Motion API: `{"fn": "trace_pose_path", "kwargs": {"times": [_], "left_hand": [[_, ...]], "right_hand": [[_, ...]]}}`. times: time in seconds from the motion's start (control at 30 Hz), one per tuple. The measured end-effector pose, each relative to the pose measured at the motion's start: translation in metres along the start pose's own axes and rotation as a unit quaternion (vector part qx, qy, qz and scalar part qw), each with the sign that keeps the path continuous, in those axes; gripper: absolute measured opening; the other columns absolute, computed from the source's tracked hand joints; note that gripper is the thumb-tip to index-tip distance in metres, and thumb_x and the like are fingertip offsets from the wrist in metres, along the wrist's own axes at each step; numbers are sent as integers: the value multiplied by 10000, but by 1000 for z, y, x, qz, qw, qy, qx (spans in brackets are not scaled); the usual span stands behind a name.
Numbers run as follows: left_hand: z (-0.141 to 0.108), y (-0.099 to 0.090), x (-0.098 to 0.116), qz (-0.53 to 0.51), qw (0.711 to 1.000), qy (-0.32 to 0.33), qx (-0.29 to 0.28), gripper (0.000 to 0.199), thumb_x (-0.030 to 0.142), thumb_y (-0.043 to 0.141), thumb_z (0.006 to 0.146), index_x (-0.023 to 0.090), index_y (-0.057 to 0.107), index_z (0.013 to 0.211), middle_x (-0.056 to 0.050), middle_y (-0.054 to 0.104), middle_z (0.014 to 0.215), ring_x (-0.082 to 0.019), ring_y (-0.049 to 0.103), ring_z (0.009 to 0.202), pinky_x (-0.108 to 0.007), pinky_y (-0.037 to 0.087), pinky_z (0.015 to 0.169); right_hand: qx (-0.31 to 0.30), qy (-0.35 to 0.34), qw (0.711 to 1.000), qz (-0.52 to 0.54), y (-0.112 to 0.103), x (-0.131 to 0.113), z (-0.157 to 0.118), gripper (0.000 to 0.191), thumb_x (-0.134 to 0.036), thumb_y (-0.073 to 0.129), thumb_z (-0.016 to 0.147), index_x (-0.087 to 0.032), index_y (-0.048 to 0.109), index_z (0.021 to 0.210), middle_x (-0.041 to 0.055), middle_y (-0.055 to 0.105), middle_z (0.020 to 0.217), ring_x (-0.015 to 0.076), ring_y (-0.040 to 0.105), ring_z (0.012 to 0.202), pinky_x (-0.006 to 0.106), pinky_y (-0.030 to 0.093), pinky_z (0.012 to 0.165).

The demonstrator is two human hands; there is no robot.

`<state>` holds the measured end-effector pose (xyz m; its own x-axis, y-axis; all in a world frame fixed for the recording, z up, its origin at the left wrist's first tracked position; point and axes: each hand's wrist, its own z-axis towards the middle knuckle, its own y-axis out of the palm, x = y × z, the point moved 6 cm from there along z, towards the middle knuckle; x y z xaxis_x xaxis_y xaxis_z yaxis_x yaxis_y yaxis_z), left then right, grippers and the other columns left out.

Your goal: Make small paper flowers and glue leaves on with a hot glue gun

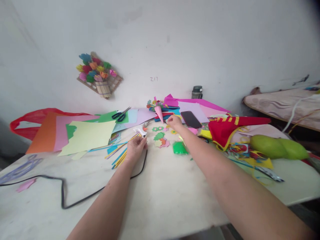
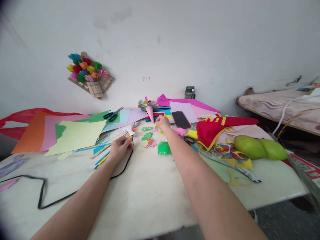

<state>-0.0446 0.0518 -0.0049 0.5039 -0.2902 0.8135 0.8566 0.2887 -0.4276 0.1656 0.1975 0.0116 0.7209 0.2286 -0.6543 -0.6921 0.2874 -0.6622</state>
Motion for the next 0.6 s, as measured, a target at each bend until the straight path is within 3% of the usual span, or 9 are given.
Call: {"fn": "trace_pose_path", "kwargs": {"times": [0.23,0.37,0.5,0.6], "left_hand": [[-1,-1,2,15,1000,12,-1,325,452,462,744,170,527,595,-5,577,512,-123,535,502,-237,407,556],[0,0,1,7,1000,12,-1,325,453,466,738,170,530,594,-4,579,513,-124,537,501,-239,409,562],[2,-1,-1,7,1000,12,16,322,448,473,730,168,540,586,-10,589,518,-128,547,508,-243,413,571],[6,-2,-1,-2,999,11,37,312,446,488,718,166,547,592,-17,600,534,-132,556,518,-247,417,581]], "right_hand": [[-35,-38,997,52,1,-3,-4,474,11,495,550,-183,630,960,19,629,964,140,570,833,213,440,722],[-75,-22,994,79,-1,-8,-12,592,-6,478,587,-231,552,1130,18,631,954,139,580,697,238,459,640],[-105,-6,983,152,-2,-14,-15,597,-43,483,619,-263,499,1175,28,606,1014,86,530,539,198,422,451],[-87,13,975,205,-7,-19,-17,415,-143,536,663,-203,557,1074,36,629,896,67,501,508,160,375,388]]}}
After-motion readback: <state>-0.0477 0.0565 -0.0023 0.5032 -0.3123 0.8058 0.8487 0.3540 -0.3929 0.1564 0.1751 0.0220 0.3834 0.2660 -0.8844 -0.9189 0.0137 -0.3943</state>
